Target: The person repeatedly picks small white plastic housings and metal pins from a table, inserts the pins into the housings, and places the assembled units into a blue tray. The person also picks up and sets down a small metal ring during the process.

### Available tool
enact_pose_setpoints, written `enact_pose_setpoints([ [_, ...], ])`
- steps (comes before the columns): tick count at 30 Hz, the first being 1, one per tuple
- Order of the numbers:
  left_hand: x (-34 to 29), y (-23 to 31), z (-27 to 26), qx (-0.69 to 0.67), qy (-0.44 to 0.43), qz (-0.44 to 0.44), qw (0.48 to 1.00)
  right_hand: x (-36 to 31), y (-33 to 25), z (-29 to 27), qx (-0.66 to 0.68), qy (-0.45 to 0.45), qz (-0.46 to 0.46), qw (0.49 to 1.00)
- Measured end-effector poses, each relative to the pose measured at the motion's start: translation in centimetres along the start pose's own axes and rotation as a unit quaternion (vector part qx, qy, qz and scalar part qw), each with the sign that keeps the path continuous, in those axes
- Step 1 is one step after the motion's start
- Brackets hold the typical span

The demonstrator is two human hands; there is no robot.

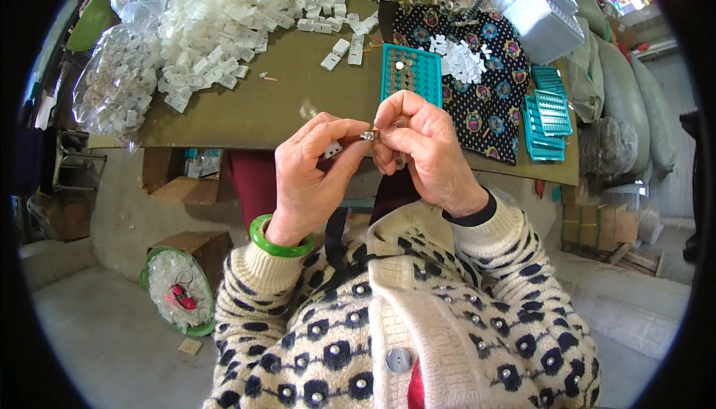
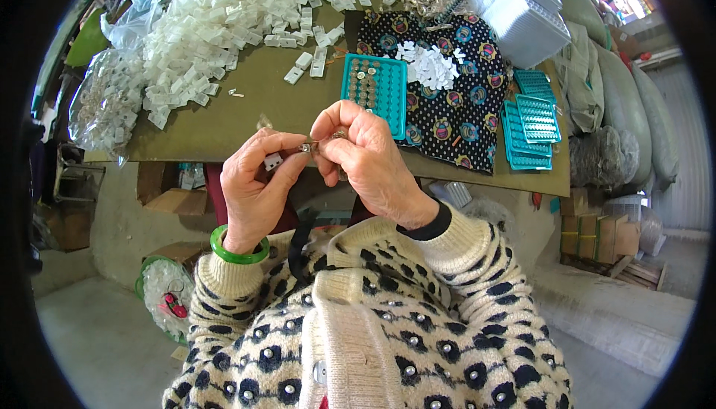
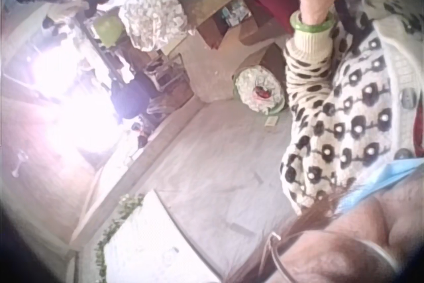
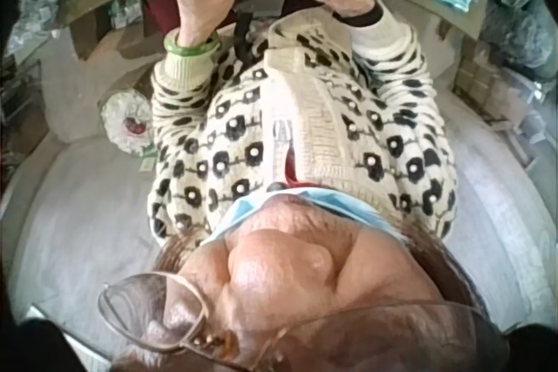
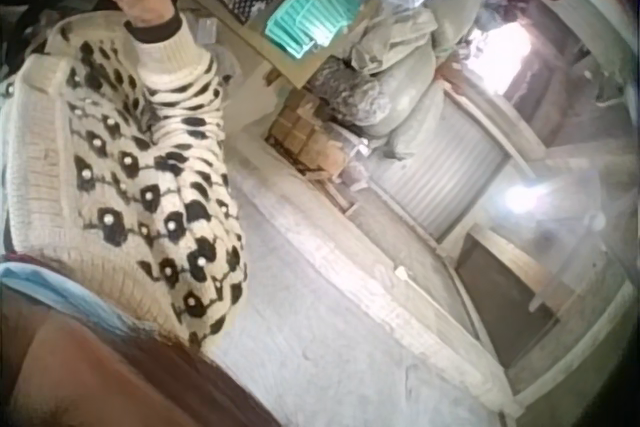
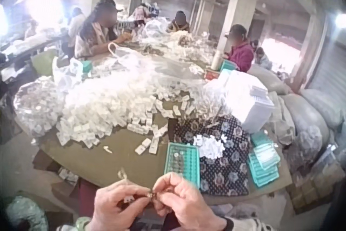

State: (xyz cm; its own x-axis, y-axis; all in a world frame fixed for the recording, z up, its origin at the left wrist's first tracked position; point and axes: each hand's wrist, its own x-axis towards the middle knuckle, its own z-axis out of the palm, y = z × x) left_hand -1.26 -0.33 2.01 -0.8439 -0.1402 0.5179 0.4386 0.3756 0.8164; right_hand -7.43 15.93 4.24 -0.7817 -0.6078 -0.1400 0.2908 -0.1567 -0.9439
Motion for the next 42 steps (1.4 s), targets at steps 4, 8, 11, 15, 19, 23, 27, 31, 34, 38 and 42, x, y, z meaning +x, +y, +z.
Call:
enact_pose_setpoints([
  [4,-0.6,0.0,0.2,-0.055,0.011,-0.106,0.993,0.0,0.2,-0.1,0.076,-0.010,0.015,0.997],
  [8,-1.2,0.1,0.8,-0.159,0.034,-0.242,0.957,-0.5,0.2,-0.2,-0.038,0.007,-0.016,0.999],
  [11,-1.3,0.1,1.1,-0.109,0.014,-0.189,0.976,-0.5,0.6,-0.4,-0.241,0.020,-0.125,0.962],
  [15,-1.6,0.1,1.6,-0.174,0.035,-0.239,0.955,-0.6,1.5,-0.3,-0.172,0.042,-0.147,0.973],
  [19,-1.7,0.2,1.8,-0.301,0.062,-0.317,0.897,-0.7,1.7,-0.6,-0.057,0.040,-0.089,0.994],
  [23,-1.8,0.4,1.9,-0.251,0.026,-0.286,0.924,-0.8,1.7,-0.7,-0.095,0.037,-0.091,0.991],
  [27,-1.9,0.2,1.6,-0.357,0.027,-0.328,0.874,-0.8,1.9,-0.8,-0.028,0.030,-0.067,0.997],
  [31,-2.1,-0.3,1.5,-0.481,0.026,-0.358,0.800,-1.0,1.9,-1.2,0.003,0.042,-0.048,0.998],
  [34,-2.2,-0.6,1.5,-0.542,0.011,-0.372,0.753,-1.2,1.9,-1.3,-0.120,0.030,-0.091,0.988],
  [38,-2.2,-0.8,1.3,-0.593,-0.031,-0.366,0.716,-1.1,2.0,-1.2,-0.205,0.033,-0.106,0.972],
  [42,-2.2,-0.8,1.5,-0.622,-0.030,-0.377,0.686,-1.0,1.9,-1.3,-0.303,0.042,-0.145,0.941],
])
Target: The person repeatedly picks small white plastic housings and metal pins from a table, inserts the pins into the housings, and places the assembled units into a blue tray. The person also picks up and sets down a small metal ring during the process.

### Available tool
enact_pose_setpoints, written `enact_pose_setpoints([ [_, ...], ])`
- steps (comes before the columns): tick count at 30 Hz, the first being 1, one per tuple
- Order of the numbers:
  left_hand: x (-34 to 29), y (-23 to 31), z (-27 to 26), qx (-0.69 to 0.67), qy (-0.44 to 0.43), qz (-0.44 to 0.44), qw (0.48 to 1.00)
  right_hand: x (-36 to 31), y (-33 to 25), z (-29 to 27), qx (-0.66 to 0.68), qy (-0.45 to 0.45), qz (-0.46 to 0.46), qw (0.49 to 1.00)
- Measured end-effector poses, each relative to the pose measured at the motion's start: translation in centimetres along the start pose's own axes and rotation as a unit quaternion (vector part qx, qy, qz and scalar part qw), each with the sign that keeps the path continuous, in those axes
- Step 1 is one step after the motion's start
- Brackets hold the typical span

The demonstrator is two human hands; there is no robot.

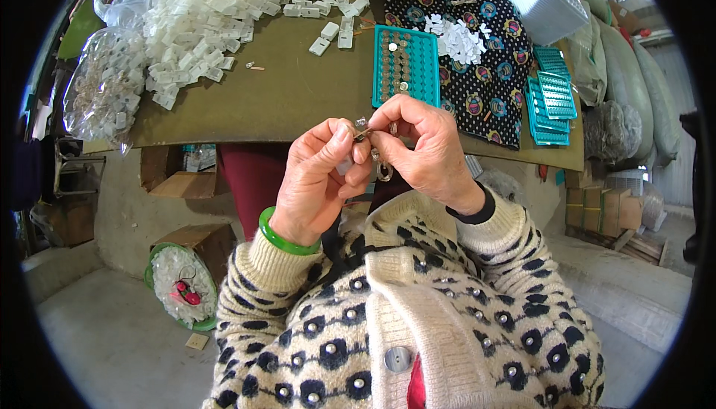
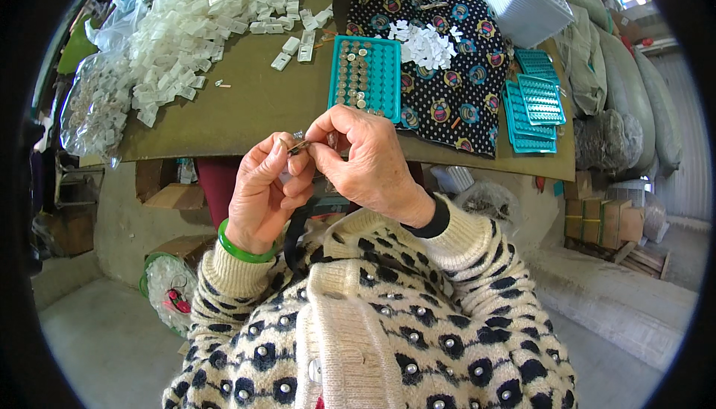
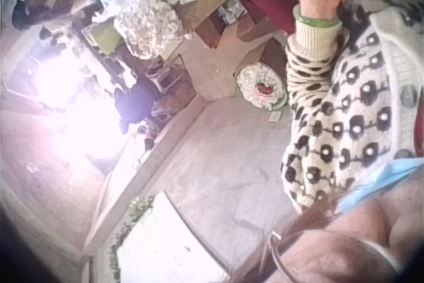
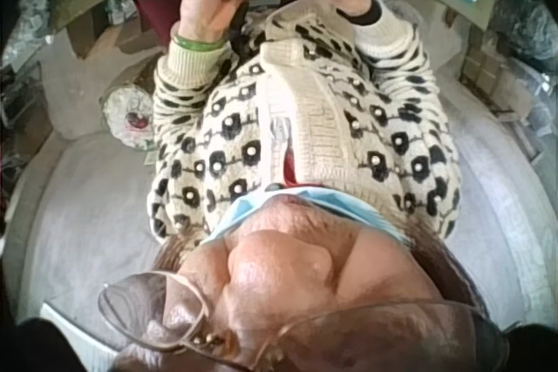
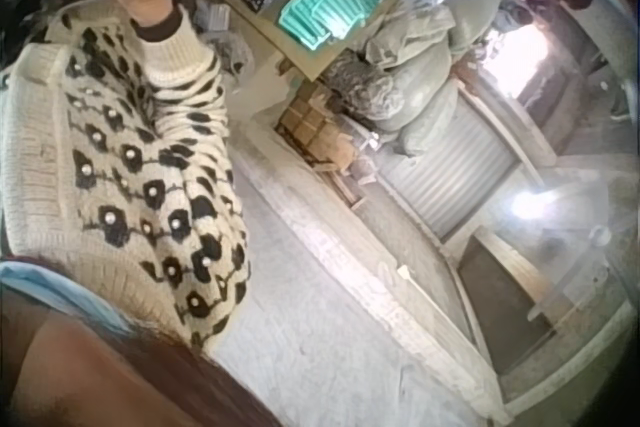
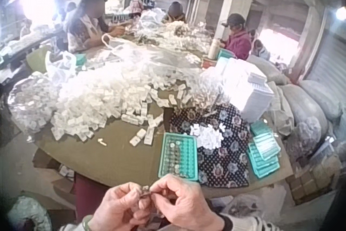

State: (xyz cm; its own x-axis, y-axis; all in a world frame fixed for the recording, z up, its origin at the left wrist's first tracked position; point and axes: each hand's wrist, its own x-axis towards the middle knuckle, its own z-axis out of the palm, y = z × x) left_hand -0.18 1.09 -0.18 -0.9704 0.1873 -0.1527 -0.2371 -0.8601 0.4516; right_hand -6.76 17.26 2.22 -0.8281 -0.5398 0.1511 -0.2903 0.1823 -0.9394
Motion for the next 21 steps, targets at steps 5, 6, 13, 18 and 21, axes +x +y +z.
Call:
enact_pose_setpoints([
  [5,0.00,0.14,-0.18,-0.036,-0.004,-0.040,0.999,0.05,0.00,-0.52,0.188,-0.041,0.113,0.975],
  [6,-0.03,0.18,-0.22,-0.030,-0.008,-0.042,0.999,0.12,0.04,-0.67,0.212,-0.049,0.118,0.969],
  [13,-0.22,0.05,-0.04,0.032,-0.010,-0.028,0.999,0.35,0.51,-0.91,0.349,-0.052,0.144,0.924],
  [18,-0.47,-0.33,0.56,0.091,0.001,-0.008,0.996,0.26,0.57,-0.23,0.396,-0.014,0.189,0.898],
  [21,-0.26,-0.05,0.59,-0.001,-0.012,-0.031,0.999,0.51,0.51,-0.21,0.369,-0.024,0.198,0.908],
])
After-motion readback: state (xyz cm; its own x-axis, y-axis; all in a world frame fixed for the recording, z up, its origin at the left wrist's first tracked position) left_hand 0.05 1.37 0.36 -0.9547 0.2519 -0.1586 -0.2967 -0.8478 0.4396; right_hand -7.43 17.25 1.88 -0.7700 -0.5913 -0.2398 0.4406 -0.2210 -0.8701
